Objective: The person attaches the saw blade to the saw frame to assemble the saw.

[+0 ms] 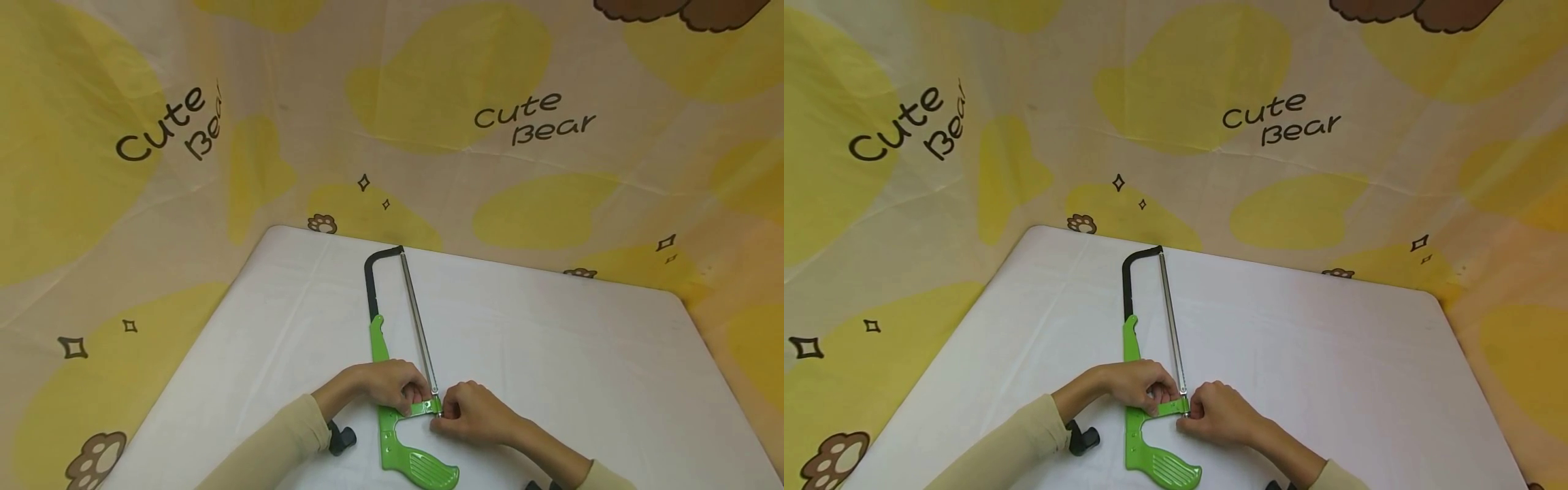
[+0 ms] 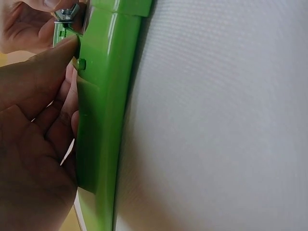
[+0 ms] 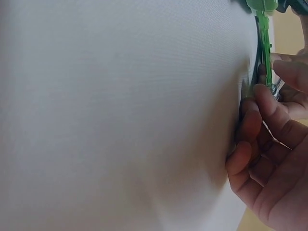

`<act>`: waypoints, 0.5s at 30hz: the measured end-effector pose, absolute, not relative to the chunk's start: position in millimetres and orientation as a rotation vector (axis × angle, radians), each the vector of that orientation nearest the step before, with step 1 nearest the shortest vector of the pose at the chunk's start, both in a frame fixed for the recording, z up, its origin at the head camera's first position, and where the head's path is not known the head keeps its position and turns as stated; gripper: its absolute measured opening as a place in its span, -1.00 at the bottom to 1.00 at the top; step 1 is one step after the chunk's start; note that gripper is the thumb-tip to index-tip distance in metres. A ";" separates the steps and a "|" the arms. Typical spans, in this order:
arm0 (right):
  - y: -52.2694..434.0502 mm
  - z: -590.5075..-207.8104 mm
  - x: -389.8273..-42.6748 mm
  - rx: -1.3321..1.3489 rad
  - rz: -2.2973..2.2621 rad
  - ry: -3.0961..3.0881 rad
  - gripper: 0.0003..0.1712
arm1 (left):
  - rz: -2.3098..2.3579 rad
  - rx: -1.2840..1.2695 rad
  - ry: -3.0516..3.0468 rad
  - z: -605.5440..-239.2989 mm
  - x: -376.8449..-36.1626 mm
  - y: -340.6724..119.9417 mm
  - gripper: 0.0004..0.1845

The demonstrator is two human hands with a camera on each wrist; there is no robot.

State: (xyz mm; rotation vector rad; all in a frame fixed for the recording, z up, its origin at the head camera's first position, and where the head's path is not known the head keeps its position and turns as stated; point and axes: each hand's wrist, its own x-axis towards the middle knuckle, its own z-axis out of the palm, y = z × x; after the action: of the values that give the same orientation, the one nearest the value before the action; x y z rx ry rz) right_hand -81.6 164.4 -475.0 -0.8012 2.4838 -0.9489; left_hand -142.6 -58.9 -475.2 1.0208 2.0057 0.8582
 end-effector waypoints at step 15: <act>170.8 -471.5 -84.9 -0.792 -1.041 2.307 -0.88 | 0.867 1.003 2.016 -475.3 -141.5 -59.7 -0.67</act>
State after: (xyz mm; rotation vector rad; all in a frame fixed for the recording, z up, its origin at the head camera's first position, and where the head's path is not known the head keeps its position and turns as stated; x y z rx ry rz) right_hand -84.9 170.8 -471.5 -0.7919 2.3069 -1.0412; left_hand -141.5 -59.7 -475.3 1.0033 2.0156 0.8675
